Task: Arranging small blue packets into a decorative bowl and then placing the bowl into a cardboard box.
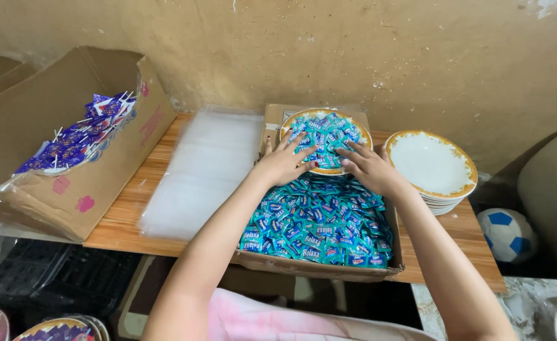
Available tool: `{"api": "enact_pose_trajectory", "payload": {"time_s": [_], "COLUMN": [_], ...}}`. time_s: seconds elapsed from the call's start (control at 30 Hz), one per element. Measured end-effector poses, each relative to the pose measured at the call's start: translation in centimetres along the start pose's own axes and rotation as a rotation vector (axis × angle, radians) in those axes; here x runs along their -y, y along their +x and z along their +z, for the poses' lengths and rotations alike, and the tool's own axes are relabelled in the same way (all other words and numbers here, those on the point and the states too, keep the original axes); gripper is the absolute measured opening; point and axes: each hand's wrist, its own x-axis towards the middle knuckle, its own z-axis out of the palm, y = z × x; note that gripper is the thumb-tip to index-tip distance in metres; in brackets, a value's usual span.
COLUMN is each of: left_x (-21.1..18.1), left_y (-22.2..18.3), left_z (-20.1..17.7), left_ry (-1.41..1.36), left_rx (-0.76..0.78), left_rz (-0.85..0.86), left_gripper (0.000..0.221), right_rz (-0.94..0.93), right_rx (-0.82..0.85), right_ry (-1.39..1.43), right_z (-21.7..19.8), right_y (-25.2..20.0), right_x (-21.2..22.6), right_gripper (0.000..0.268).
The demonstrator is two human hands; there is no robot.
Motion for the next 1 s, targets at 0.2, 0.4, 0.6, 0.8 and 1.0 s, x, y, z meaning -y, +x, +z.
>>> {"api": "enact_pose_trajectory", "payload": {"time_s": [0.2, 0.4, 0.6, 0.8, 1.0], "left_x": [-0.7, -1.7, -0.8, -2.0, -1.5], "left_y": [-4.2, -5.7, -4.5, 0.3, -2.3], "left_z": [0.3, 2.9, 7.1, 13.6, 10.9], "left_ry": [-0.064, 0.017, 0.070, 0.277, 0.057], "left_rx": [-0.089, -0.126, 0.383, 0.288, 0.087], "left_rz": [0.063, -0.128, -0.201, -0.136, 0.091], "left_gripper": [0.068, 0.055, 0.128, 0.119, 0.076], "right_rz": [-0.050, -0.011, 0.115, 0.045, -0.162], "right_rx": [-0.076, -0.151, 0.407, 0.360, 0.098], "right_ry": [-0.020, -0.041, -0.147, -0.258, -0.249], "right_z": [-0.9, 1.4, 0.9, 6.4, 6.7], "right_y": [-2.7, -3.7, -6.2, -7.4, -8.6], "right_x": [-0.4, -2.7, 2.7, 6.5, 7.1], "right_gripper": [0.053, 0.027, 0.078, 0.097, 0.047]}}
